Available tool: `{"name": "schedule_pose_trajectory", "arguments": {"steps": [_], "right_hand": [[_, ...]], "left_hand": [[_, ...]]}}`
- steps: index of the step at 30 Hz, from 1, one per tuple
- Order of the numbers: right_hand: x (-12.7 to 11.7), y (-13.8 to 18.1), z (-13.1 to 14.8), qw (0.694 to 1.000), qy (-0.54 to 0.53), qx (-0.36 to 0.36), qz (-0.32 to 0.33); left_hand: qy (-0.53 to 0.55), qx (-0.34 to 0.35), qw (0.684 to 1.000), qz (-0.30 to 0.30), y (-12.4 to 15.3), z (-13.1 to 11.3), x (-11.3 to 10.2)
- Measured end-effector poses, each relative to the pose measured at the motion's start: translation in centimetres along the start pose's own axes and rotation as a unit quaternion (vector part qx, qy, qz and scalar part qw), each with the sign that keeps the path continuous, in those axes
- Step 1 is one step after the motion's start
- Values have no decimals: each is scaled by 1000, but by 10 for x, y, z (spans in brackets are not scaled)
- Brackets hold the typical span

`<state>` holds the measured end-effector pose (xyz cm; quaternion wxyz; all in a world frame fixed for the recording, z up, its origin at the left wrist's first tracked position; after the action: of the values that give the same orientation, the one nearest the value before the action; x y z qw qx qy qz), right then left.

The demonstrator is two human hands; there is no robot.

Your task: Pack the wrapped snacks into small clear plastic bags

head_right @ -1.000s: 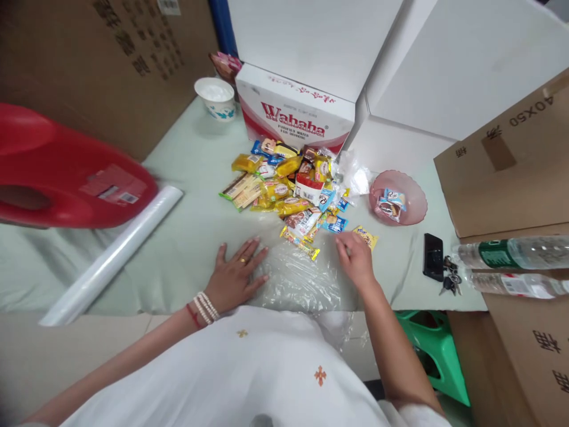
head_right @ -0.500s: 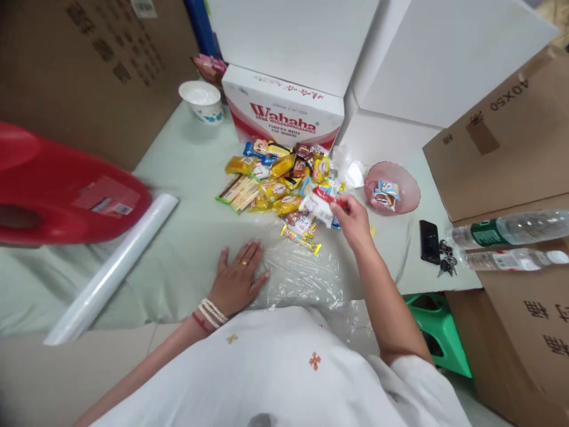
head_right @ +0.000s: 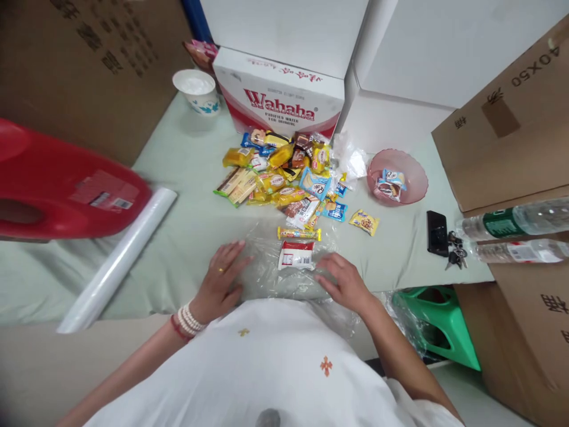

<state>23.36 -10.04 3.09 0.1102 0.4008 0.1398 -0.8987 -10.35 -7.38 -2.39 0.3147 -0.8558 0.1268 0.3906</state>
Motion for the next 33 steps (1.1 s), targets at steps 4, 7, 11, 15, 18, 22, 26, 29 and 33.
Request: {"name": "schedule_pose_trajectory", "arguments": {"steps": [4,7,11,15,18,22,26,29,33], "right_hand": [[1,42,-8,987,54,-89,122],[11,54,-22,988,72,-90,105],[-1,45,-32,990,-19,-86,113],[-23,14,-22,990,-63,-59,109],[-12,-21,-8,999,30,-17,37],[25,-56,9,984,146,-4,105],[30,-63,16,978,173,-3,118],[23,-68,20,982,162,-3,98],[33,-82,19,983,130,-16,125]], "left_hand": [[49,80,989,115,7,4,-6],[15,85,978,191,7,14,-3],[-13,86,978,188,6,24,-2],[6,78,979,186,10,20,-6],[32,57,983,173,12,18,-6],[32,-18,989,142,12,19,1],[11,-21,991,130,14,15,1],[24,8,989,147,18,12,-5],[11,32,985,167,22,13,-12]]}}
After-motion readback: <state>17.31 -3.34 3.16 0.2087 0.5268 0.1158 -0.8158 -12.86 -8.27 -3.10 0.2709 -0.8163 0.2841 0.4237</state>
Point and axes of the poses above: each hand's wrist, its own y-axis away from the middle knuckle, its own x-axis out of the palm, z = x × y, the point moved 2 cm from there along -y, towards the middle knuckle, and after that the axes turned 7 degrees about -z, right-handed, at the moved point
